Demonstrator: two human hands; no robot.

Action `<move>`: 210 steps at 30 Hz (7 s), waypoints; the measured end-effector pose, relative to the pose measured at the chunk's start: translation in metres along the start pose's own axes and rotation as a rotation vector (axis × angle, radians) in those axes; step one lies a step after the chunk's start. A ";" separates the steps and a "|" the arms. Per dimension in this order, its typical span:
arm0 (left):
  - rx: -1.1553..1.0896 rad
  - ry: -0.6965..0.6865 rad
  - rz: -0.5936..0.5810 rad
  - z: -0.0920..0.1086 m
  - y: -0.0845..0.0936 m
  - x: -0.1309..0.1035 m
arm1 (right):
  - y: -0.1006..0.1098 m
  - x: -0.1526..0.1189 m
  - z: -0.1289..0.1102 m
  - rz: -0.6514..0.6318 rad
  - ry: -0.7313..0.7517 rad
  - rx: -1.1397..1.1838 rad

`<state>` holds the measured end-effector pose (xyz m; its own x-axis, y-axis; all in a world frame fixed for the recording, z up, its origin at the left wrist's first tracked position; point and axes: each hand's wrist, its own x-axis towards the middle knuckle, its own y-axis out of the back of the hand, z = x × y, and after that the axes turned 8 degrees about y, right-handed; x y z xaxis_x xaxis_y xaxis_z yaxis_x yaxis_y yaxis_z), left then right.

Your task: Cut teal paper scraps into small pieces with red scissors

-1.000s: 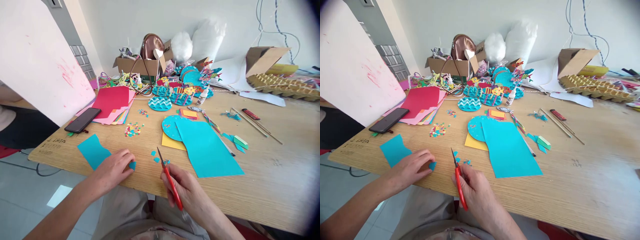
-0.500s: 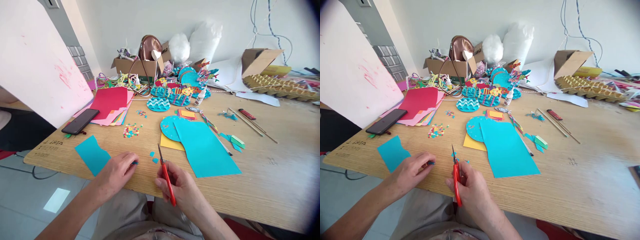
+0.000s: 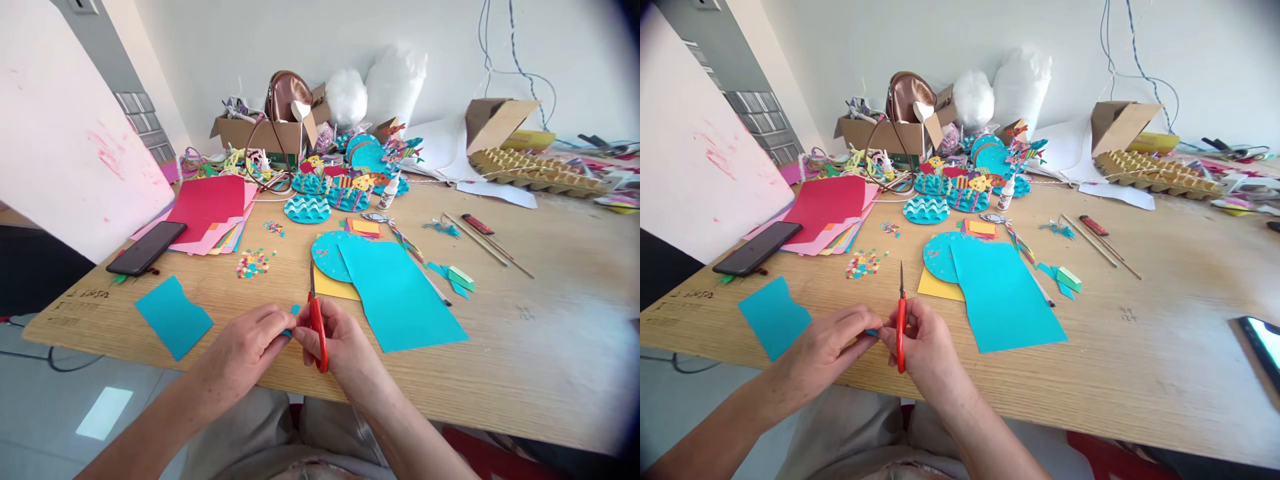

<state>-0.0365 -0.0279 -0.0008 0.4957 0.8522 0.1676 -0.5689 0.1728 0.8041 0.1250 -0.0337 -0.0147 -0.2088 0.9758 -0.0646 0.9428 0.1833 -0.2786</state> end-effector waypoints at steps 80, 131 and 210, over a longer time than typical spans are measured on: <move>-1.178 0.609 0.068 -0.006 -0.025 -0.007 | -0.006 -0.026 0.007 -0.199 -0.127 -0.553; 0.362 0.169 -0.100 -0.038 -0.011 0.016 | 0.048 -0.017 -0.014 0.229 0.220 -0.390; -1.168 0.398 0.292 0.039 -0.045 0.026 | 0.026 -0.043 -0.006 0.041 0.192 -0.656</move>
<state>0.0273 -0.0328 -0.0104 0.1391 0.9859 -0.0928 -0.9623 0.1124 -0.2478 0.1599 -0.0699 -0.0130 -0.1767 0.9763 0.1251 0.9239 0.1207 0.3631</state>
